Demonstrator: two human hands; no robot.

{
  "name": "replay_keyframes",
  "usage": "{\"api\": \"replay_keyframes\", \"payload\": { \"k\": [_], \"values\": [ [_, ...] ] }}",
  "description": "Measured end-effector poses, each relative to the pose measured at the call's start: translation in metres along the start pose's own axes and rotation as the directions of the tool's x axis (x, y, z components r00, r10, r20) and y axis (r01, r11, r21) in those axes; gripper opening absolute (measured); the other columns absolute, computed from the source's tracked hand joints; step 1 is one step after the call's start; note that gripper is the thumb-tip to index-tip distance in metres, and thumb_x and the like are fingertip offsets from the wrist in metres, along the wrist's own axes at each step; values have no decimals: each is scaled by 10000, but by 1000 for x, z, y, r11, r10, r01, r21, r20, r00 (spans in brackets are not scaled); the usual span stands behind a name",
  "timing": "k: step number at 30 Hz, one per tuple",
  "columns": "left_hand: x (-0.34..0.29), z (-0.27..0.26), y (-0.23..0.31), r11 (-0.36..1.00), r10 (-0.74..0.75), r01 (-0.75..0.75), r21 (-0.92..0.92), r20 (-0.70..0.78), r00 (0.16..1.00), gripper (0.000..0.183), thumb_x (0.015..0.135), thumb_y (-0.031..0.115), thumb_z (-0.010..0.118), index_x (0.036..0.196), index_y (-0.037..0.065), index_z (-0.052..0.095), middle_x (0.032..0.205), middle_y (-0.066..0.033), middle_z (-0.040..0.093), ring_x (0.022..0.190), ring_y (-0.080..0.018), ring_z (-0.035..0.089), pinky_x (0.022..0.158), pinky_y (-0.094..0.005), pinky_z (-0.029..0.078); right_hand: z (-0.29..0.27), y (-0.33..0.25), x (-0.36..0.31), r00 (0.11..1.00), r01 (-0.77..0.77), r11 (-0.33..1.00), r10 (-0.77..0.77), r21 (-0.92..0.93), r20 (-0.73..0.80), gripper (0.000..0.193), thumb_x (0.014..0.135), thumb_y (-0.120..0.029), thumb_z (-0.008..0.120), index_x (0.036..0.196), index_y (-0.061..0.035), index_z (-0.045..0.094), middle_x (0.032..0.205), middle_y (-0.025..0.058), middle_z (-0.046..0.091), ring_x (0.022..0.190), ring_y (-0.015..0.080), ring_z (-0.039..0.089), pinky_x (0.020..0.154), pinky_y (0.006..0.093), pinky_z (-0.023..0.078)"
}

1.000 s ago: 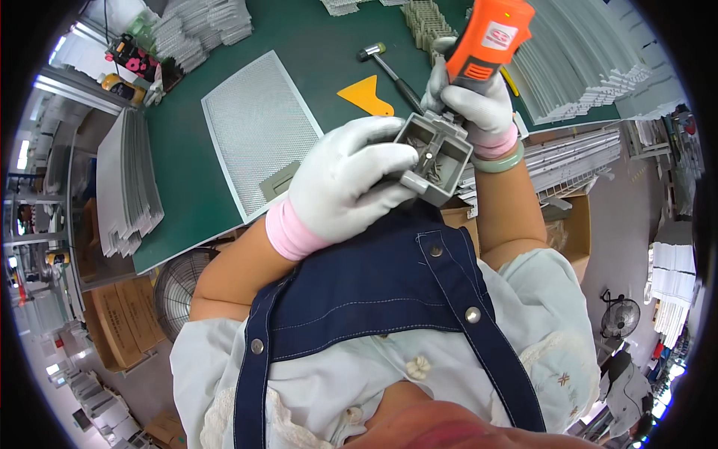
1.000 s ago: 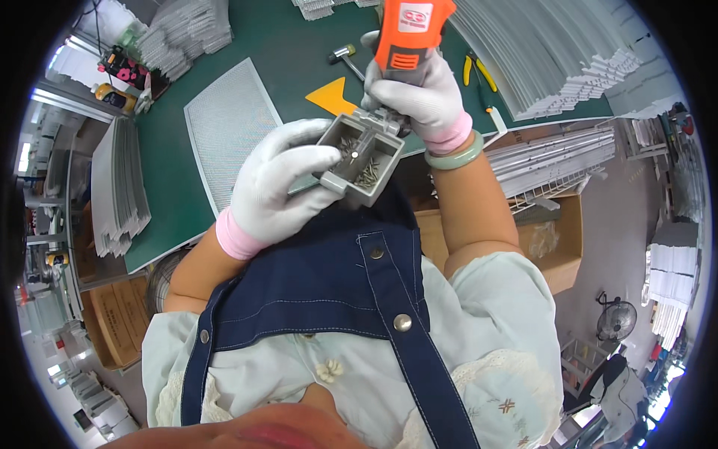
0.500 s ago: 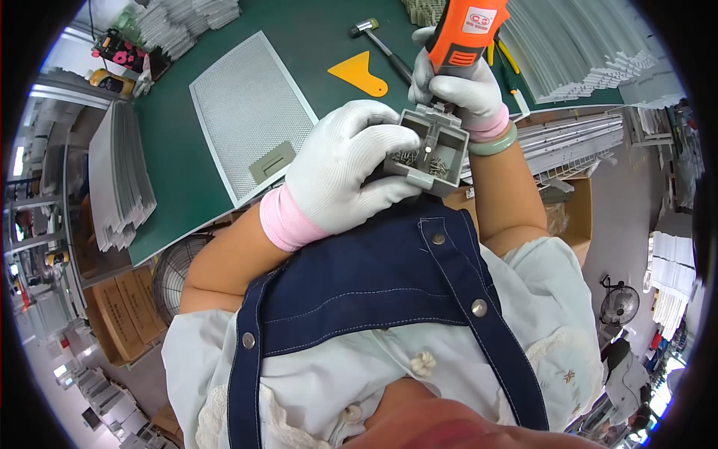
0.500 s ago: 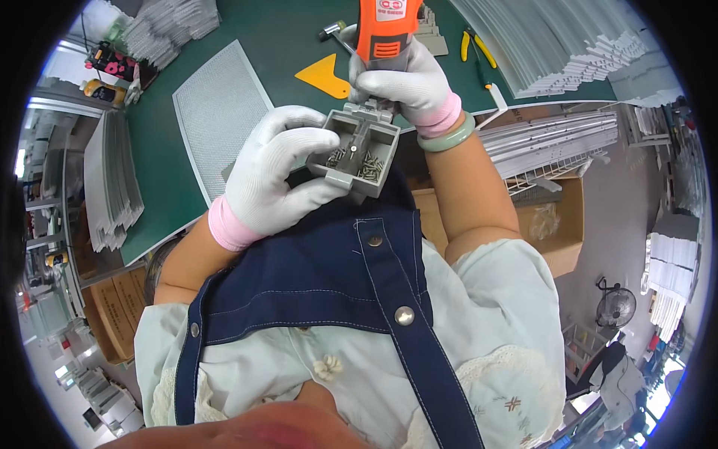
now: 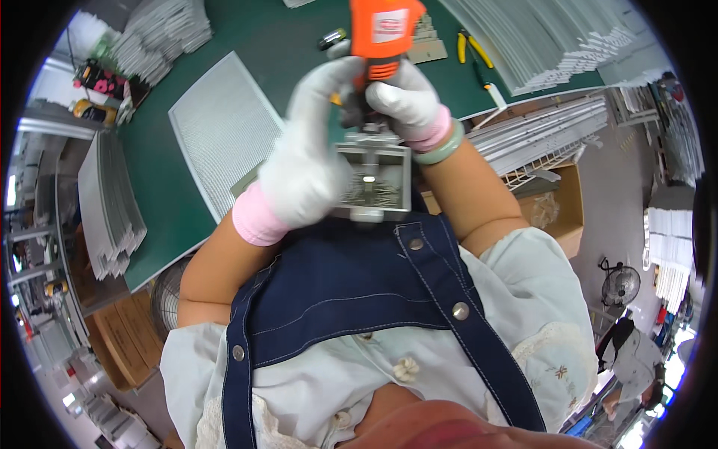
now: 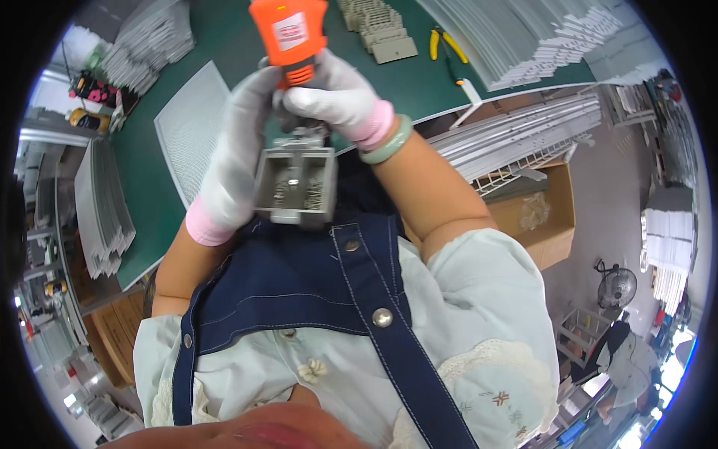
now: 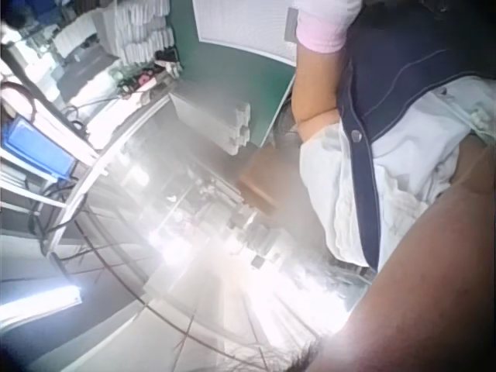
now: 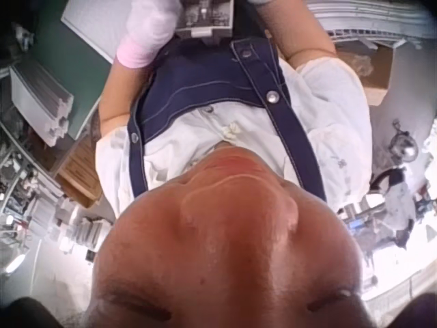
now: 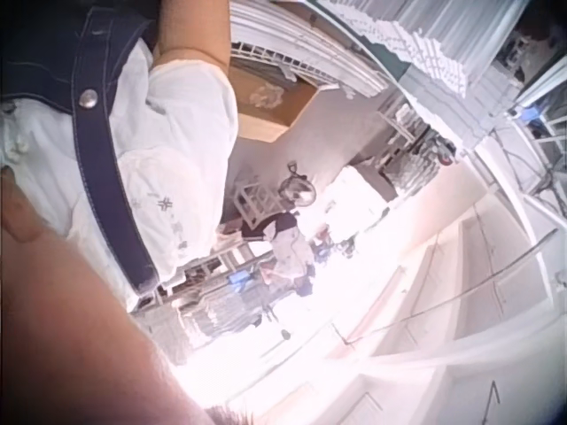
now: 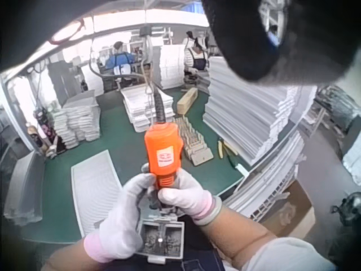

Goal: The person assembles an air filter by placing a mesh sheet on a workbench, inserting a plastic frame into it, and securing the assembly with a handheld stapler. The person handles the components with gloved hands and uses a hammer to adjust the frame before stapling.

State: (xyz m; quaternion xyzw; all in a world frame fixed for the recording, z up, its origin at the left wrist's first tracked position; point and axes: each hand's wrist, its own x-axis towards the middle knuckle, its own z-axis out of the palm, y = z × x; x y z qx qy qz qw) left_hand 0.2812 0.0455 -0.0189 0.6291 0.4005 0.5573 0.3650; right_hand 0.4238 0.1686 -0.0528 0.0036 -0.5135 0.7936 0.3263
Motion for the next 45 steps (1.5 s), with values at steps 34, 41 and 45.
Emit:
{"api": "replay_keyframes", "payload": {
  "k": [34, 41, 45],
  "values": [
    [48, 1, 0, 936, 91, 50, 348, -377, 922, 451, 746, 269, 802, 1054, -11, 630, 878, -146, 693, 813, -205, 680, 753, -323, 525, -17, -113, -58, 586, 569, 548, -793, -613, -166, 407, 1031, -335, 429, 1198, 4, 580, 1035, 309, 649, 793, 379, 683, 695, 401, 586],
    [49, 4, 2, 957, 58, 58, 285, -381, 923, 441, 751, 262, 800, 1049, -12, 627, 864, -127, 687, 791, -179, 661, 739, -316, 519, 43, -94, -46, 746, 662, 572, -562, -484, 357, 486, 1008, -404, 472, 1341, -50, 489, 820, 168, 628, 540, 225, 554, 511, 329, 431],
    [42, 4, 6, 974, 1, 89, 206, -399, 917, 431, 754, 266, 795, 1039, -9, 625, 846, -120, 681, 767, -174, 648, 734, -315, 519, 51, -82, -40, 681, 726, 496, -615, -477, 398, 488, 1001, -423, 492, 1343, -75, 491, 838, 155, 648, 554, 219, 572, 524, 317, 437]
  ]
}}
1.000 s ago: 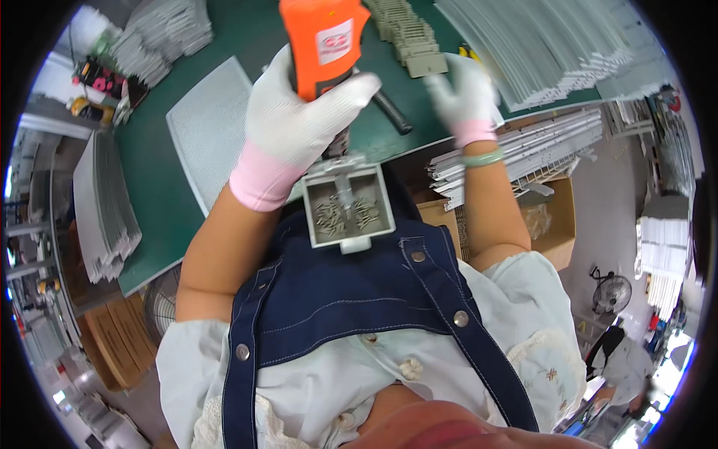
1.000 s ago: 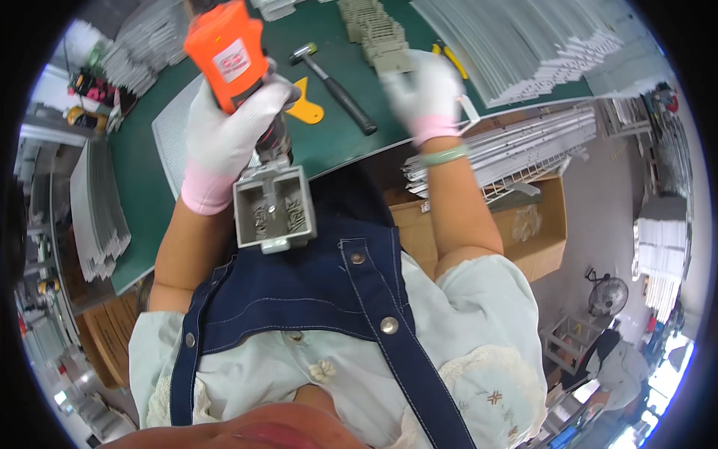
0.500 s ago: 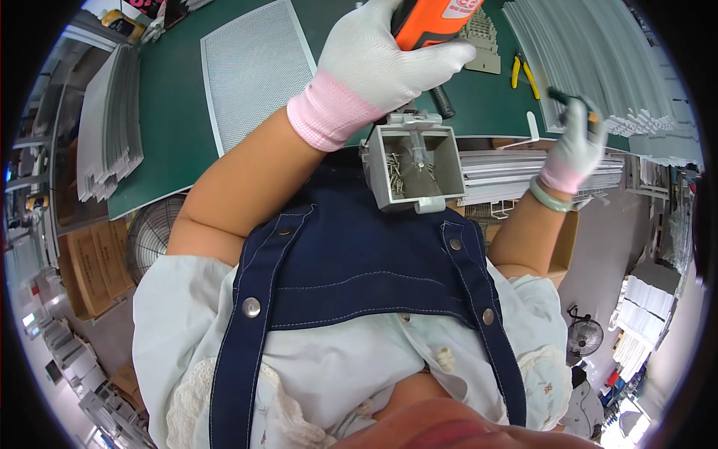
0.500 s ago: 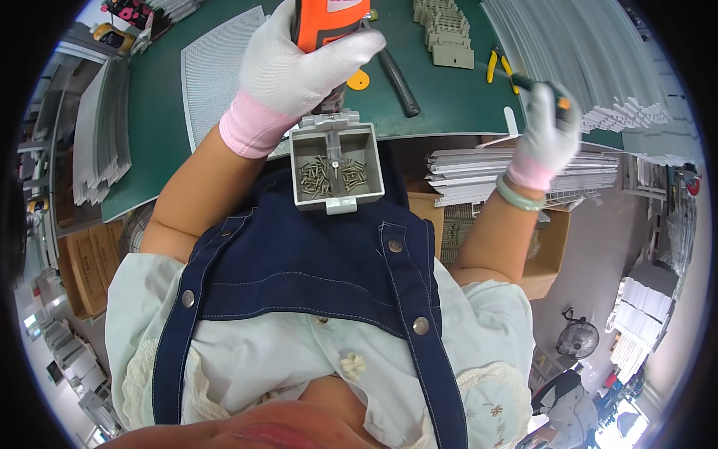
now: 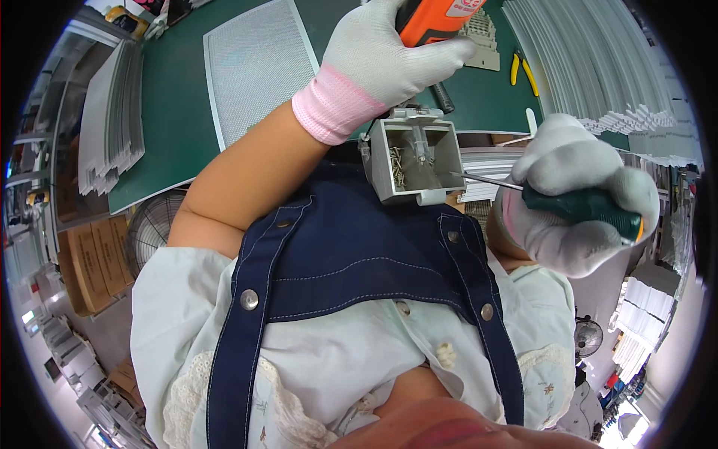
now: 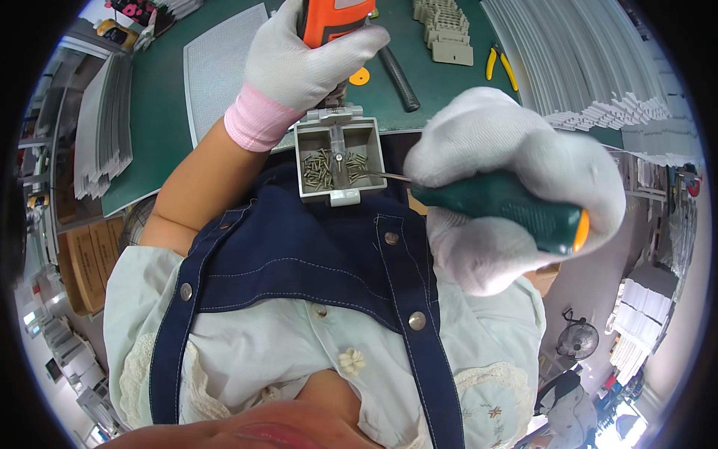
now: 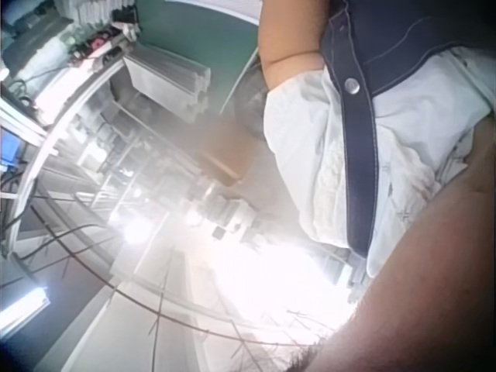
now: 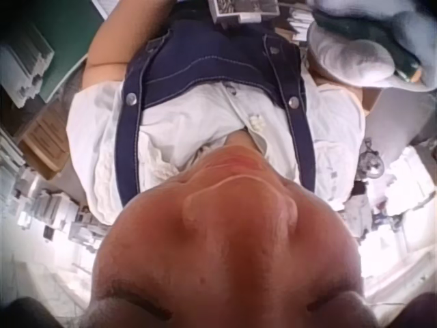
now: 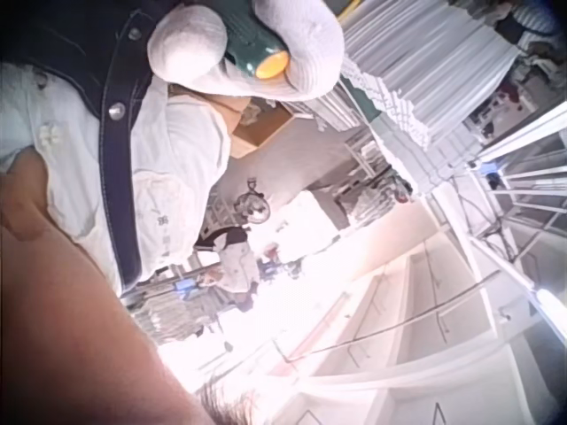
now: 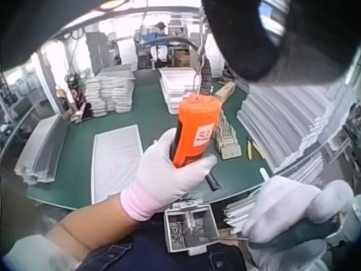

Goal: The person assembles an air filter by placing a mesh sheet on a workbench, inserting a plastic frame into it, and securing the assembly with a handheld stapler. The person handles the components with gloved hands and uses a hammer to adjust the frame before stapling.

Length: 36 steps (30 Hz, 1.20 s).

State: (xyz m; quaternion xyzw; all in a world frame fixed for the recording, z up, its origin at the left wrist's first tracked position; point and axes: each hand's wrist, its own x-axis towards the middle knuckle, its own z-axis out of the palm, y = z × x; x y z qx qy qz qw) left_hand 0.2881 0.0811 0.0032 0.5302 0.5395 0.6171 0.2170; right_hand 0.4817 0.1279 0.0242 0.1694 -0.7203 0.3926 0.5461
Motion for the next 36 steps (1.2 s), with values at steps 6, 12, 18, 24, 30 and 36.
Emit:
{"api": "replay_keyframes", "payload": {
  "k": [6, 12, 18, 24, 30, 36],
  "values": [
    [3, 3, 1, 998, 37, -37, 49, 3, 999, 406, 763, 270, 783, 1023, 2, 623, 813, -112, 671, 746, -172, 642, 720, -320, 517, 6, -8, 0, 994, 62, 997, -67, -52, -90, 509, 988, -460, 507, 1346, -98, 497, 834, 129, 645, 540, 206, 554, 517, 316, 419],
    [5, 1, 5, 999, 3, -4, 36, 34, 999, 403, 764, 270, 781, 1022, 3, 624, 815, -115, 671, 747, -171, 642, 719, -322, 518, 12, -2, 4, 996, 74, 993, -70, -89, 50, 491, 988, -400, 541, 1368, -98, 469, 821, 122, 636, 510, 172, 499, 488, 308, 379],
    [6, 4, -3, 996, 70, -68, 61, -21, 997, 412, 763, 271, 779, 1032, 1, 622, 837, -138, 681, 772, -206, 668, 736, -331, 522, 18, -12, 6, 983, 122, 965, -86, -231, 163, 567, 985, -460, 519, 1426, -128, 388, 841, 109, 639, 548, 183, 529, 478, 308, 393],
    [4, 3, 1, 998, 37, -37, 48, -3, 999, 403, 764, 272, 775, 1025, 5, 622, 842, -143, 683, 781, -217, 674, 738, -332, 523, 18, -16, 4, 988, 103, 969, -74, -223, 135, 575, 976, -481, 527, 1405, -115, 414, 841, 111, 633, 589, 216, 553, 522, 352, 413],
    [2, 4, 2, 1000, -4, 4, -4, 1, 1000, 389, 762, 258, 775, 1016, 6, 622, 807, -118, 684, 745, -185, 672, 711, -320, 526, 19, -18, 3, 990, 110, 979, -92, -172, 110, 515, 974, -403, 564, 1345, -65, 447, 813, 121, 628, 576, 205, 553, 523, 344, 423],
    [1, 4, 16, 984, -147, 157, -89, 116, 982, 347, 775, 203, 765, 1020, 4, 619, 788, -108, 686, 738, -169, 678, 694, -318, 534, 33, -9, 16, 982, -160, 972, 139, -170, -129, 485, 941, -363, 629, 1287, -61, 474, 777, 122, 615, 568, 197, 553, 533, 338, 440]
  ]
}}
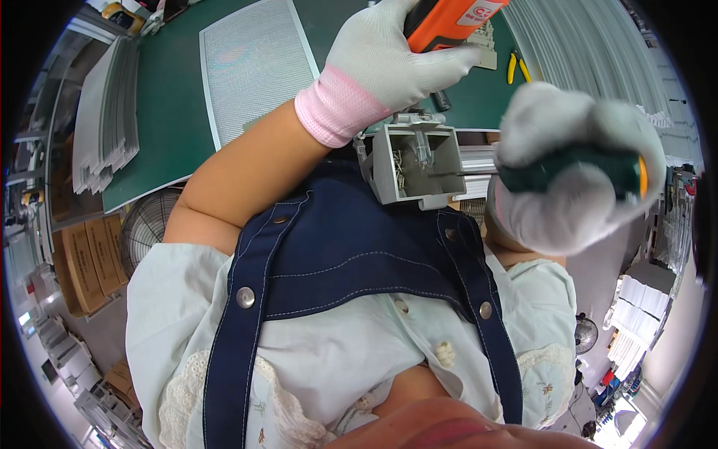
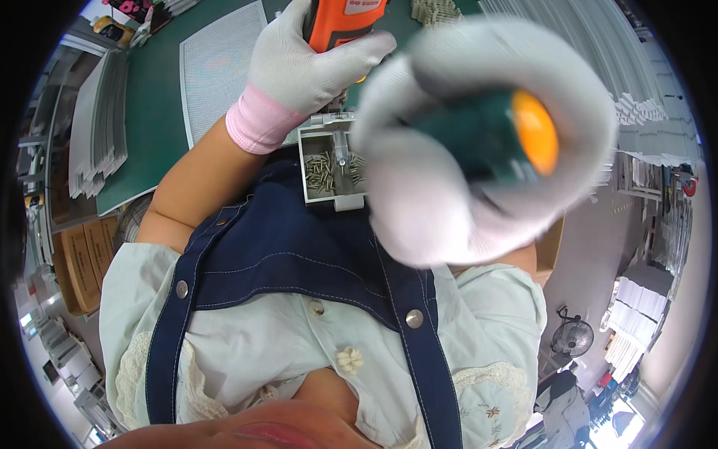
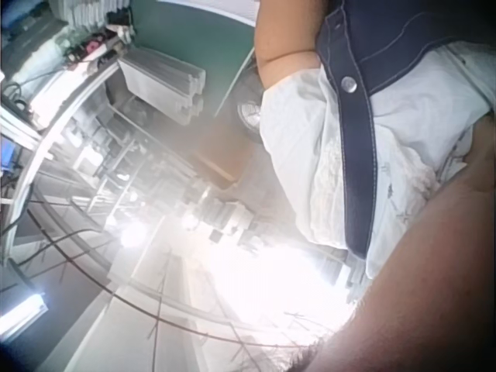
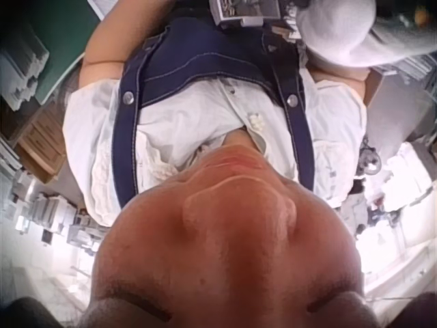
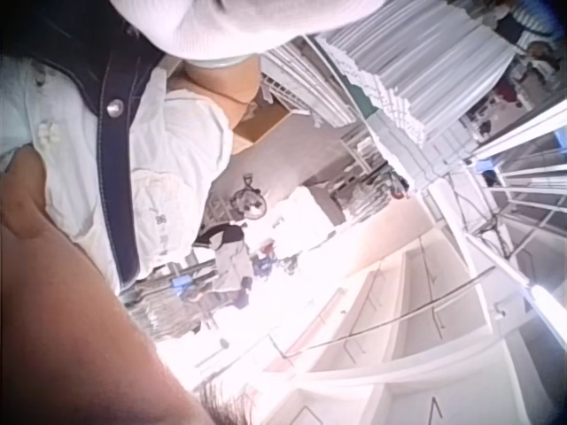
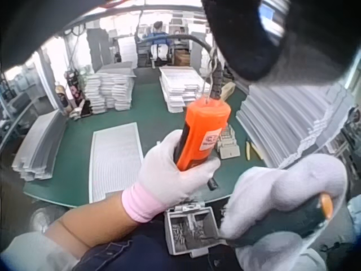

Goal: The person assembles an air filter by placing a mesh sheet on a workbench, inserting a plastic frame into it, and securing the assembly with a handheld stapler. The person handles the components with gloved hands and uses a hammer to adjust the frame before stapling.

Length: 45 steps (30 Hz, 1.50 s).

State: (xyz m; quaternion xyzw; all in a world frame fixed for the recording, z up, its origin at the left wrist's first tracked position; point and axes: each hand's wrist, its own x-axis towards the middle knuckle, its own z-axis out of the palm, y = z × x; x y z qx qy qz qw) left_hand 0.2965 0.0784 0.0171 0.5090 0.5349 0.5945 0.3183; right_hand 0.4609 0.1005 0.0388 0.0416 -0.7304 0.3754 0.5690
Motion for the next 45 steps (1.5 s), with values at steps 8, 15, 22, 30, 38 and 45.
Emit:
{"api": "replay_keyframes", "payload": {
  "k": [8, 15, 22, 30, 38, 45],
  "values": [
    [-5, 11, -21, 930, 322, -306, 203, -47, 946, 381, 759, 242, 780, 1028, 27, 617, 872, -163, 672, 795, -316, 685, 719, -354, 526, -19, -8, -2, 915, 9, 998, 17, -62, 402, 490, 908, -367, 677, 1252, -76, 484, 782, 95, 604, 574, 196, 556, 519, 331, 450],
    [-3, 10, -9, 966, 185, -172, 193, -53, 981, 370, 772, 279, 771, 983, 25, 605, 800, -166, 672, 743, -306, 689, 679, -366, 530, -14, -23, -14, 910, 221, 972, -175, -83, 376, 557, 955, -451, 573, 1361, -102, 419, 810, 89, 585, 586, 197, 519, 499, 347, 381],
    [-13, 11, -8, 951, 251, -218, 218, -138, 958, 389, 767, 270, 781, 1007, 20, 605, 766, -135, 676, 694, -268, 684, 676, -347, 531, -10, -23, -20, 946, 289, 943, -255, -165, 198, 593, 983, -470, 523, 1406, -72, 400, 752, 82, 553, 532, 161, 471, 462, 311, 319],
    [3, 11, -30, 934, 343, -328, 141, -96, 935, 368, 768, 241, 784, 998, 10, 611, 758, -102, 678, 676, -179, 672, 659, -308, 525, -12, -6, -17, 970, 241, 969, -238, -58, 42, 460, 979, -346, 550, 1301, -26, 480, 762, 120, 607, 497, 159, 480, 467, 304, 365],
    [-6, 7, -14, 978, 197, -190, 86, -75, 978, 364, 764, 239, 783, 1003, 21, 615, 777, -117, 682, 691, -227, 682, 674, -325, 532, -20, 0, 3, 990, 135, 974, -140, 180, 11, 354, 973, -238, 571, 1214, 21, 552, 753, 140, 648, 473, 153, 489, 467, 271, 382],
    [-1, 4, -21, 992, 122, -122, 11, -33, 992, 380, 768, 217, 774, 1051, 20, 613, 779, -108, 681, 686, -202, 681, 663, -317, 533, -2, 5, 20, 991, 42, 993, -55, -106, -123, 300, 954, -172, 542, 1136, 58, 601, 731, 153, 660, 498, 176, 557, 466, 275, 431]
  ]
}}
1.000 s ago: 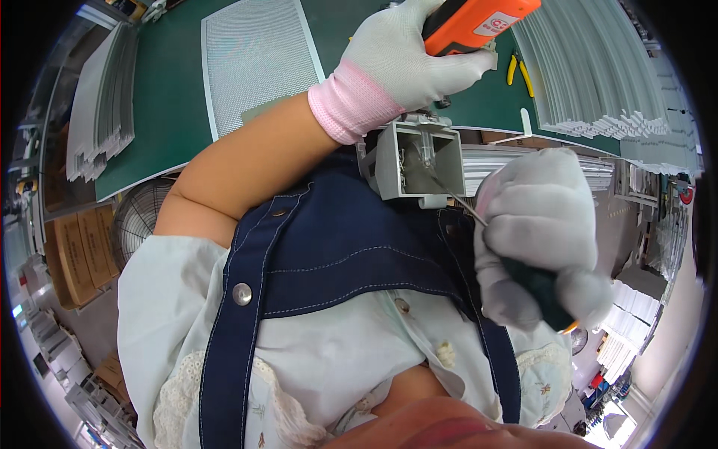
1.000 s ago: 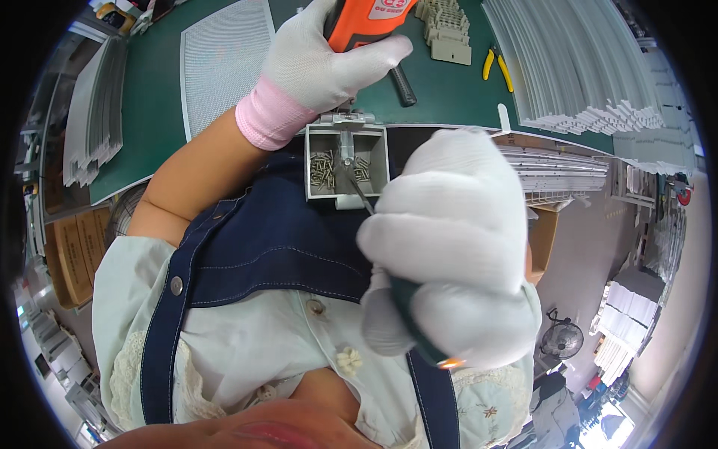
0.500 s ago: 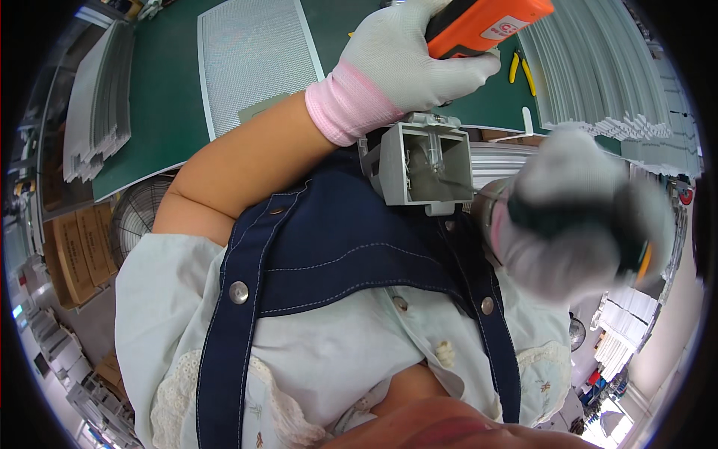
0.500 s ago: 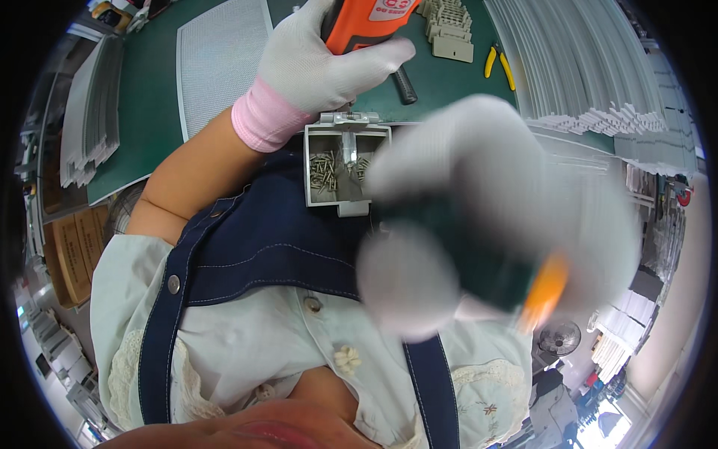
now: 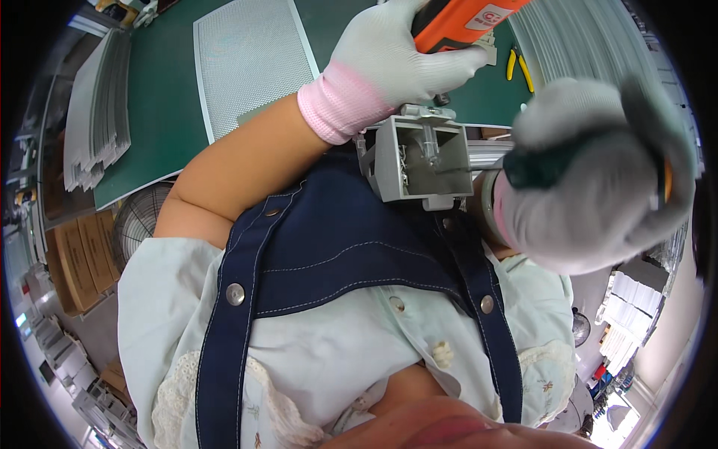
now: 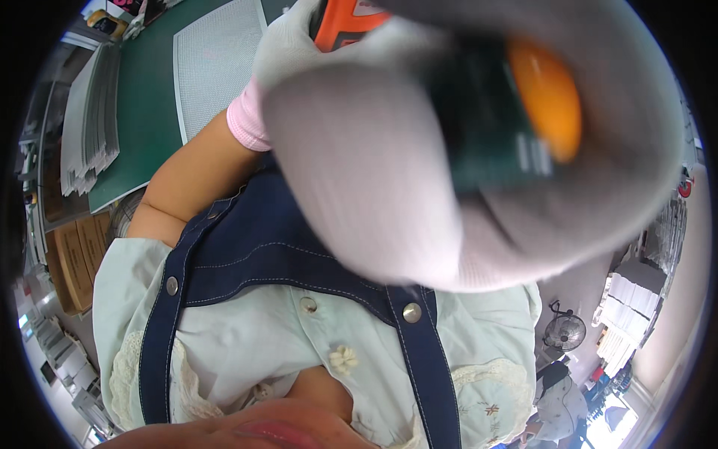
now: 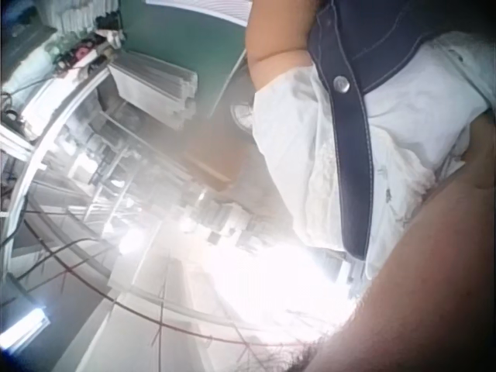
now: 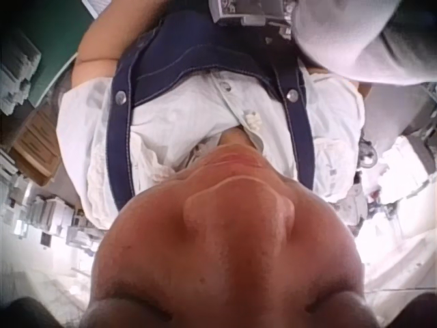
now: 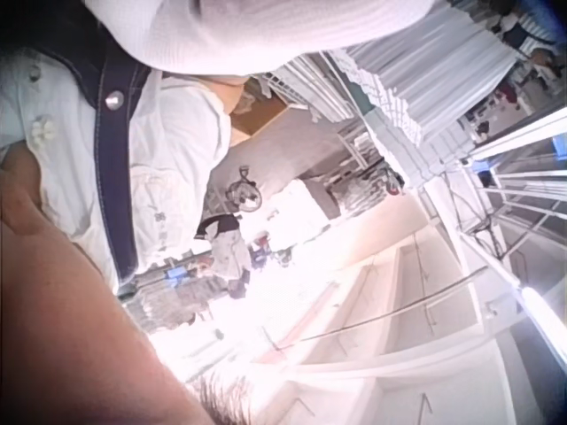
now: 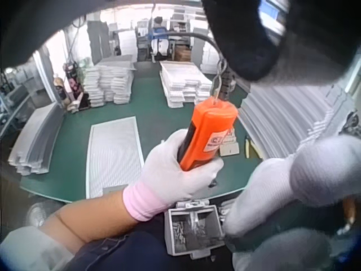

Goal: The person assembles an air filter by placing a mesh sheet on a workbench, inserting a plastic frame into it, and securing the assembly with a handheld stapler. The person handles the components with gloved hands and uses a hammer to adjust the frame before stapling.

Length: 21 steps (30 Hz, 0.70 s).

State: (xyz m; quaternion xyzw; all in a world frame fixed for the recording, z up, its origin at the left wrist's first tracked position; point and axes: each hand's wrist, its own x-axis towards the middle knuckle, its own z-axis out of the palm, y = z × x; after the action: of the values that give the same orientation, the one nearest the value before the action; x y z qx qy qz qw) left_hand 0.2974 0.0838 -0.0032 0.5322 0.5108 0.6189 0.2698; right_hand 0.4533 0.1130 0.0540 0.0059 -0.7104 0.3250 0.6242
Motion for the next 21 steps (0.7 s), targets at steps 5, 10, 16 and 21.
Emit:
{"api": "replay_keyframes", "payload": {
  "k": [5, 10, 16, 21],
  "values": [
    [1, -1, -7, 974, 195, -192, 119, -9, 981, 396, 766, 186, 765, 1089, 20, 608, 801, -85, 688, 675, -151, 675, 655, -303, 540, -45, 1, 30, 987, -53, 943, 0, 327, 159, 242, 919, -206, 470, 710, -83, 476, 531, 53, 430, 416, 138, 365, 432, 298, 271],
    [-2, -2, -4, 999, 50, -50, 6, 1, 999, 446, 753, 184, 776, 1131, 17, 608, 807, -92, 684, 704, -170, 677, 691, -313, 541, -25, 13, 8, 994, -38, 970, 11, 240, 112, 273, 969, -268, 516, 973, 4, 529, 644, 153, 569, 437, 157, 418, 456, 314, 325],
    [0, -2, -6, 993, 110, -111, 46, 21, 994, 456, 754, 173, 776, 1148, 16, 609, 810, -89, 685, 715, -160, 677, 691, -308, 540, -20, 18, -13, 1000, 25, 956, -29, 293, 8, 392, 995, -311, 546, 1225, 7, 536, 815, 194, 662, 489, 181, 509, 467, 343, 399],
    [-4, -7, 5, 999, -16, 15, 35, 37, 999, 437, 765, 175, 773, 1135, 11, 607, 805, -76, 684, 704, -135, 668, 677, -295, 538, -11, 19, -27, 998, 48, 978, -37, 202, -57, 408, 978, -337, 567, 1238, -25, 523, 821, 164, 655, 505, 181, 521, 475, 342, 403]
  ]
}}
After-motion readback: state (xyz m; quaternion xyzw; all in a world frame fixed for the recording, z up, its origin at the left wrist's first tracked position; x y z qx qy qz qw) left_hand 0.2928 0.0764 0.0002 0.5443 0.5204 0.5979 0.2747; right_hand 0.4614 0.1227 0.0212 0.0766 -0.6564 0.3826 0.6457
